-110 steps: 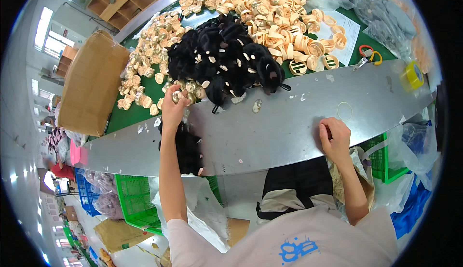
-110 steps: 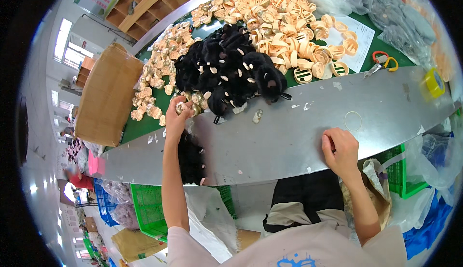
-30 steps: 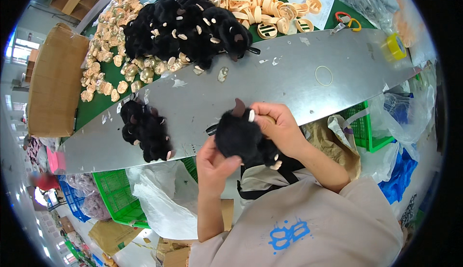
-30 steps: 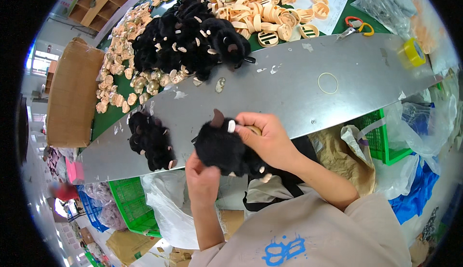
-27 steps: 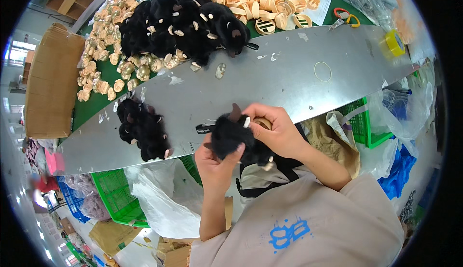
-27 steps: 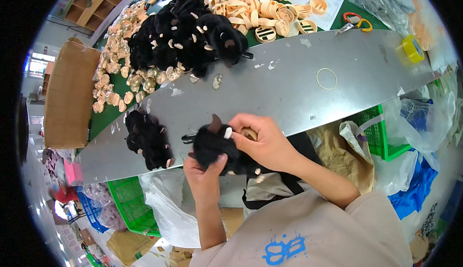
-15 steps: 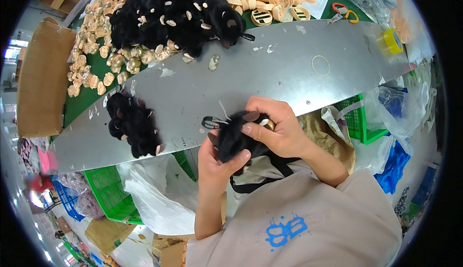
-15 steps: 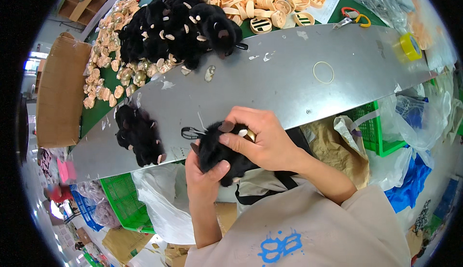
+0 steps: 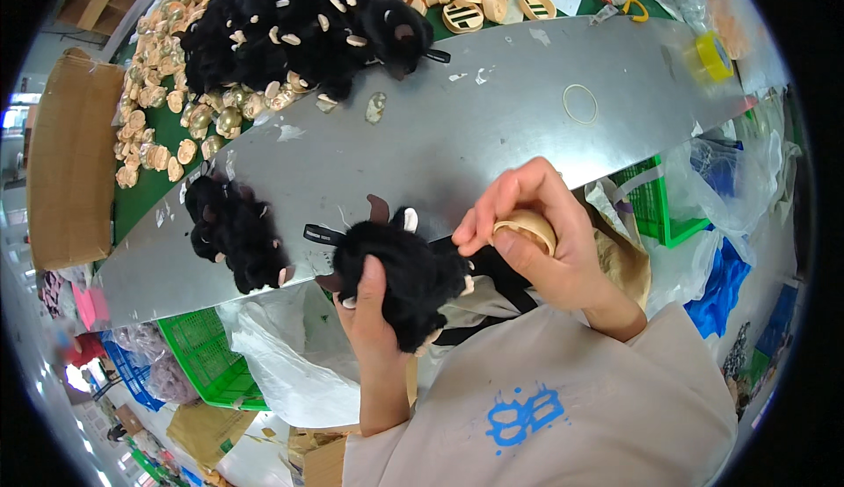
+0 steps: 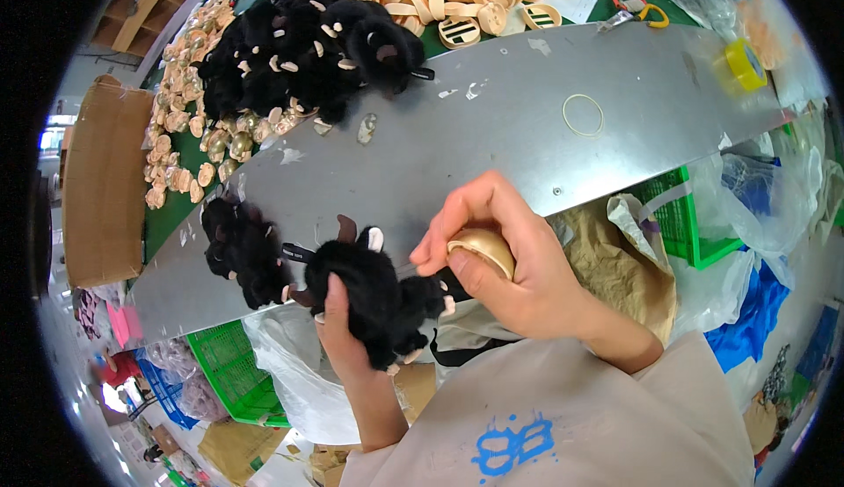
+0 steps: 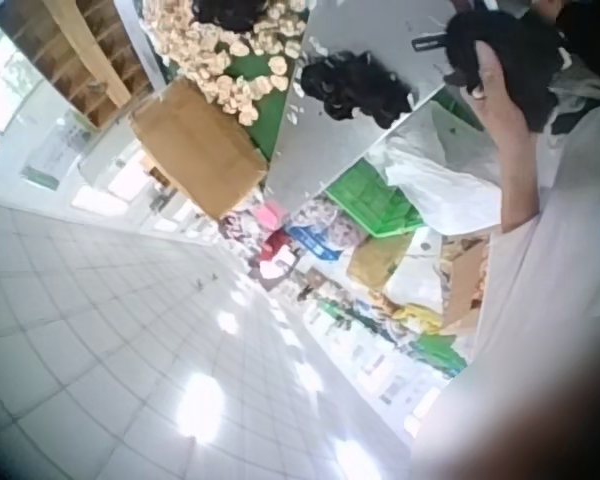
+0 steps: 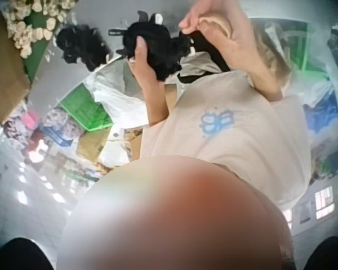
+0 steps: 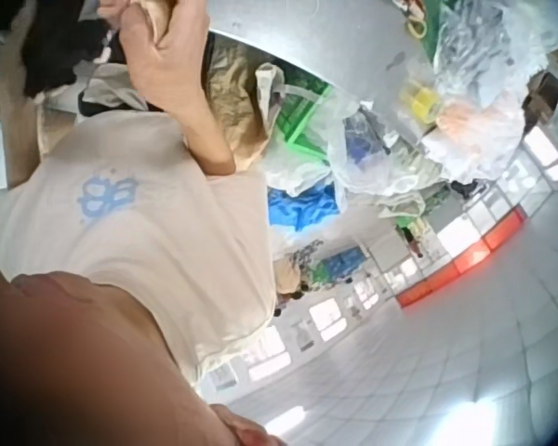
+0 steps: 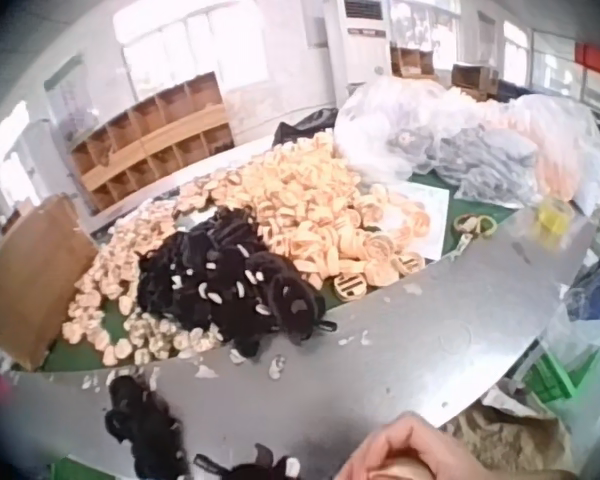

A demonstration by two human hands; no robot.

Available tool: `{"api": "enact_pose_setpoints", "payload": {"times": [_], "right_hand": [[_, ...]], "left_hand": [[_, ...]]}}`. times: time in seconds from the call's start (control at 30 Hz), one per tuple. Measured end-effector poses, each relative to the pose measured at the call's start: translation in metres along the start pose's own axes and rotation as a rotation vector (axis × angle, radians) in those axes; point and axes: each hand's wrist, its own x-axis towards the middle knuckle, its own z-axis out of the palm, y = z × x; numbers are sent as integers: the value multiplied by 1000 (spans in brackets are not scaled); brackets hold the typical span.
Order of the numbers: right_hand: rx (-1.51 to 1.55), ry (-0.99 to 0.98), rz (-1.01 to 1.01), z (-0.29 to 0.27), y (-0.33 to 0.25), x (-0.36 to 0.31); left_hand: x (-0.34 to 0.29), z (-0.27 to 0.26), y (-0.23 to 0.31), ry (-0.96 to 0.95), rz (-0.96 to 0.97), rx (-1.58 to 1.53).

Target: The person repeatedly picks up black plush toy bodies and wooden face parts, inserts the face into the plush, and secures it with a rubber band. The finished units are placed on the table. The process is repeated for multiple items.

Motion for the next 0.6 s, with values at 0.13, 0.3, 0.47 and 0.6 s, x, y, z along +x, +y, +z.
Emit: {"api": "enact_pose_setpoints", "payload": {"times": [0.13,0.3,0.47,0.6], "right_hand": [[7,-2,245,9,-14,-6],[-129,34,84,12,-2,-7],[52,40,202,19,-11,-10],[-15,-7,164,19,-7,-8]], "left_hand": [[-1,9,1,22,-134,-286],[-3,-5,-8,-66,-80,-223],[-6,-3,-17,-108,84,-76],[-5,9,-10,-51,-38,-98]]}}
